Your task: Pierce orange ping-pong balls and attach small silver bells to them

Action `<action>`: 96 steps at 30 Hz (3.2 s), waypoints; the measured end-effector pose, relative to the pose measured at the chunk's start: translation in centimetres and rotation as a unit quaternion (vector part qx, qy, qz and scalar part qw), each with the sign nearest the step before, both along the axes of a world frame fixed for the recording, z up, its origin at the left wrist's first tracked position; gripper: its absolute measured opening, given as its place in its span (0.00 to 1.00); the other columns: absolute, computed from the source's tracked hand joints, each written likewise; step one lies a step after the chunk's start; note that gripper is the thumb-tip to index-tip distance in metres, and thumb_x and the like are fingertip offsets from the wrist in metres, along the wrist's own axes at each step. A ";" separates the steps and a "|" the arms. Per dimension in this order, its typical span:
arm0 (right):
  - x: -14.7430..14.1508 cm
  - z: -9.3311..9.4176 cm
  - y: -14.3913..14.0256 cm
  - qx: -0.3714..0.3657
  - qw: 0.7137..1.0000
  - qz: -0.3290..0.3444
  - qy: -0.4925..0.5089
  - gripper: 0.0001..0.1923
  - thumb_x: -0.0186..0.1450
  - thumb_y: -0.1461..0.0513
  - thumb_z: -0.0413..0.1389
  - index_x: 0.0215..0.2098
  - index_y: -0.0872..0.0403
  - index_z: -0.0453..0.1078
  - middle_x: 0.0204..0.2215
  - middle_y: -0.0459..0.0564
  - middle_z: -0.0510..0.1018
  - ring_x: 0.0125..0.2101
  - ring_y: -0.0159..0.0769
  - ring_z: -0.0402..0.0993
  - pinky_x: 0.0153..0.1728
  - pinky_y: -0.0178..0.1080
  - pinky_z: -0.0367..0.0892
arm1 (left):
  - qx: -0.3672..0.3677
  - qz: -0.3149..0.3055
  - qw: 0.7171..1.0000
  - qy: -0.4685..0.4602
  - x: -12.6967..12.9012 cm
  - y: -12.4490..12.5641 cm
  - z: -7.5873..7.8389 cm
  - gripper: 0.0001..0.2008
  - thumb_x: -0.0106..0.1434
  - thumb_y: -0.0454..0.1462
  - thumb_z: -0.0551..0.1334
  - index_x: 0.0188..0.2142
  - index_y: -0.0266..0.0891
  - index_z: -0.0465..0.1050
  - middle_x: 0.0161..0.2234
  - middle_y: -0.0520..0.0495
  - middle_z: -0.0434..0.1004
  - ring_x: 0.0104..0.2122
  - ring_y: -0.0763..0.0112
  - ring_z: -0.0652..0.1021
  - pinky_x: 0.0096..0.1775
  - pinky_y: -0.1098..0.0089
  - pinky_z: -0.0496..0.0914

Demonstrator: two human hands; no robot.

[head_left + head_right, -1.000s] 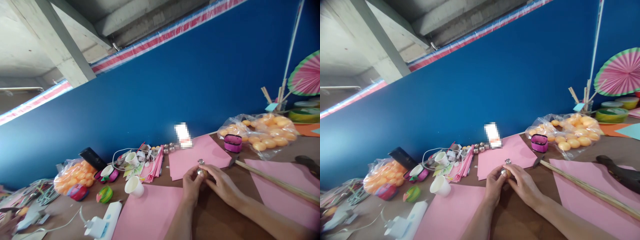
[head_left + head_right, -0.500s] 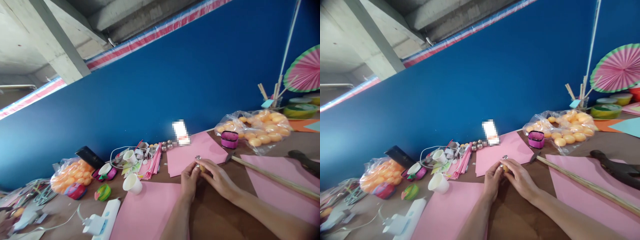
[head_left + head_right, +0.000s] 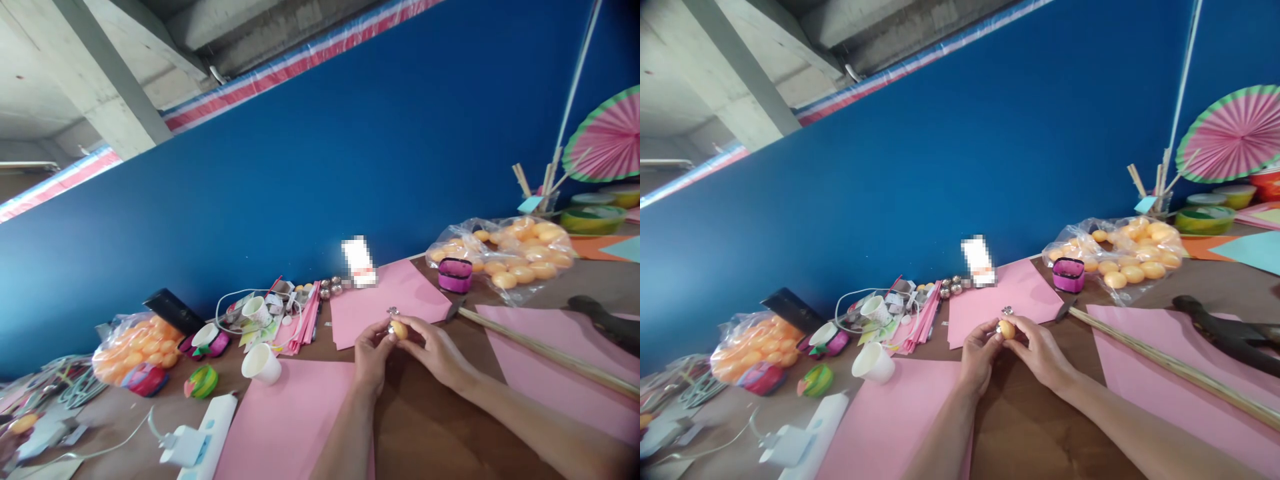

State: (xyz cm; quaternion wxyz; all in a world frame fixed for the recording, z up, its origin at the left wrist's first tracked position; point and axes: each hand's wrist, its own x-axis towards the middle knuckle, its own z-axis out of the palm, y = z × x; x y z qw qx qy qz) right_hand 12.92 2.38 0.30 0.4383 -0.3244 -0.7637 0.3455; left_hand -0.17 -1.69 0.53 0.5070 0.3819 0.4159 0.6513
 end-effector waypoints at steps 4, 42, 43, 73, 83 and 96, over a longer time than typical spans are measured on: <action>0.1 0.2 0.0 0.002 1.000 -0.005 0.008 0.17 0.58 0.61 0.53 0.46 0.51 0.63 0.43 0.51 0.73 0.43 0.39 0.69 0.43 0.40 0.67 | 0.006 -0.006 1.000 -0.006 0.0 0.1 -0.1 0.17 0.49 0.34 0.64 0.40 0.35 0.71 0.40 0.40 0.75 0.41 0.61 0.73 0.47 0.59 0.63; -0.2 4.2 5.5 0.063 0.942 -0.085 -0.320 0.13 0.60 0.63 0.46 0.35 0.56 0.72 0.36 0.53 0.77 0.38 0.38 0.71 0.37 0.34 0.61 | -0.015 0.030 0.958 -0.284 -1.4 0.9 0.1 0.10 0.54 0.36 0.61 0.37 0.38 0.71 0.35 0.46 0.75 0.35 0.71 0.76 0.41 0.69 0.69; -0.7 4.2 5.6 0.067 0.938 -0.084 -0.330 0.13 0.60 0.64 0.46 0.35 0.56 0.72 0.36 0.53 0.77 0.37 0.38 0.71 0.36 0.34 0.61 | -0.015 0.031 0.958 -0.284 -1.4 0.8 0.1 0.10 0.54 0.36 0.60 0.37 0.38 0.71 0.35 0.46 0.75 0.35 0.71 0.76 0.41 0.69 0.69; -2.5 3.3 6.5 0.130 0.929 -0.058 -0.342 0.03 0.56 0.66 0.53 0.25 0.57 0.67 0.27 0.51 0.74 0.31 0.36 0.69 0.32 0.34 0.58 | -0.031 0.002 0.961 -0.273 -1.3 0.6 0.1 0.11 0.52 0.37 0.62 0.35 0.37 0.71 0.32 0.47 0.75 0.31 0.73 0.76 0.38 0.70 0.69; -0.7 2.8 3.5 0.049 0.988 -0.010 -0.144 0.11 0.62 0.57 0.44 0.28 0.54 0.63 0.24 0.45 0.72 0.25 0.31 0.68 0.26 0.32 0.62 | -0.041 0.005 0.970 -0.238 -1.1 0.3 0.3 0.18 0.52 0.40 0.62 0.43 0.40 0.67 0.36 0.45 0.75 0.35 0.69 0.76 0.42 0.66 0.68; 0.1 1.4 1.8 -0.120 0.991 0.032 0.043 0.13 0.57 0.52 0.52 0.29 0.54 0.68 0.19 0.43 0.70 0.22 0.30 0.66 0.23 0.33 0.63 | -0.027 -0.001 0.982 -0.185 -0.5 0.0 0.8 0.20 0.49 0.37 0.65 0.43 0.37 0.68 0.40 0.41 0.73 0.39 0.68 0.75 0.44 0.66 0.66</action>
